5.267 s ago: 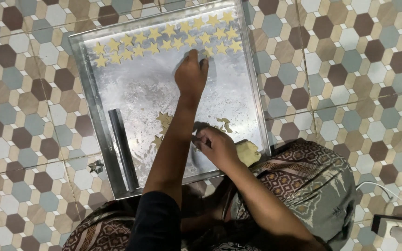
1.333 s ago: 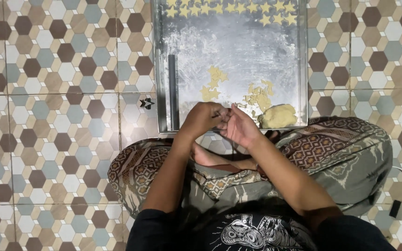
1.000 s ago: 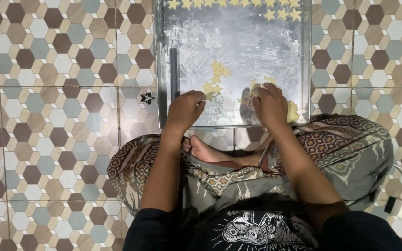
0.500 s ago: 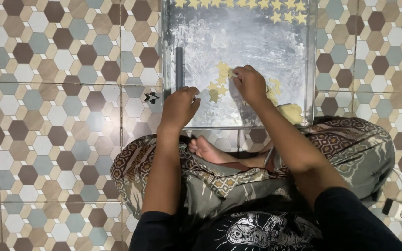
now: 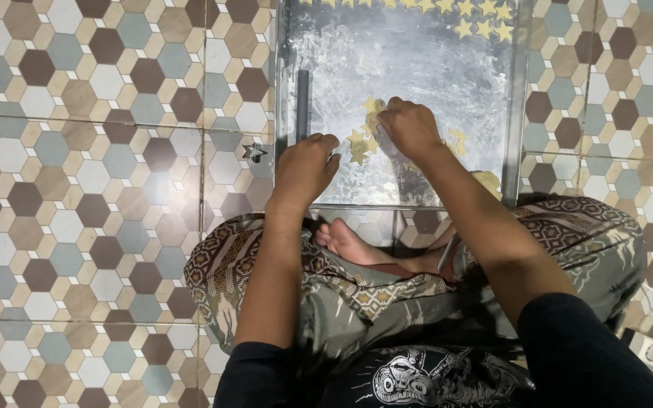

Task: Placing star-shaped dough pieces in organized rows on a metal baking tray.

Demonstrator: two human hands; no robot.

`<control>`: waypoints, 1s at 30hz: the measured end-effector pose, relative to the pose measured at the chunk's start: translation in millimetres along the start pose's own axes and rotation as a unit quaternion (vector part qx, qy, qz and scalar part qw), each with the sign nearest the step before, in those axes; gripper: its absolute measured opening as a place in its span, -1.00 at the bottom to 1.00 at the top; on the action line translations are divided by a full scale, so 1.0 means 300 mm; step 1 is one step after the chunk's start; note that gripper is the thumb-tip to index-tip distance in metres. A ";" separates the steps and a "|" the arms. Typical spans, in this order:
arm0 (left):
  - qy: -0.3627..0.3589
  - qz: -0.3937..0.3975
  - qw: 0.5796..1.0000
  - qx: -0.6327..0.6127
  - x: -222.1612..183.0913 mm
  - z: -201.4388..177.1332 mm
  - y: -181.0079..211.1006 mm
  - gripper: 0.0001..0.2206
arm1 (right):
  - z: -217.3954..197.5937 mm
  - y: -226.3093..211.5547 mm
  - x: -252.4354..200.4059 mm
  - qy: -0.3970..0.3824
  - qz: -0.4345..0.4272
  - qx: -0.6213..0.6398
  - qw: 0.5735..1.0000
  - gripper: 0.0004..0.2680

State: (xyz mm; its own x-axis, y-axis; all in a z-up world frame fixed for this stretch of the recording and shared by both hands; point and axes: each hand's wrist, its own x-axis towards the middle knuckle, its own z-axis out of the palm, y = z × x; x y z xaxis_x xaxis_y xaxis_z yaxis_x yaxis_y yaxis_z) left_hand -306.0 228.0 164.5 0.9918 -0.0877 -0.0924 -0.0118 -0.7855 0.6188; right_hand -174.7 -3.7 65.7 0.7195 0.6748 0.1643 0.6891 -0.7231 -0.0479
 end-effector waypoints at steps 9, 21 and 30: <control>0.014 0.024 0.999 0.016 0.000 -0.002 -0.002 -0.80 | 0.020 0.026 0.033 -0.046 0.007 0.003 0.999 -0.94; 0.012 0.026 1.000 0.006 0.016 0.023 -0.017 -0.78 | 0.012 0.055 0.057 -0.067 0.125 0.174 0.974 -0.95; 0.000 0.028 1.000 0.011 0.027 0.036 -0.017 -0.76 | 0.177 0.062 0.074 -0.033 0.286 0.481 0.828 -0.93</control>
State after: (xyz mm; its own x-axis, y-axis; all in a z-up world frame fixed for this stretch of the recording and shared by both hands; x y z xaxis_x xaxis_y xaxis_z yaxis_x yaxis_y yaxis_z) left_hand -299.5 224.6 152.1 0.9894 -0.1331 -0.0582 -0.0711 -0.7929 0.6052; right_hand -141.5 5.6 16.2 0.9332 0.2923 -0.2092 -0.0388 -0.4968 -0.8670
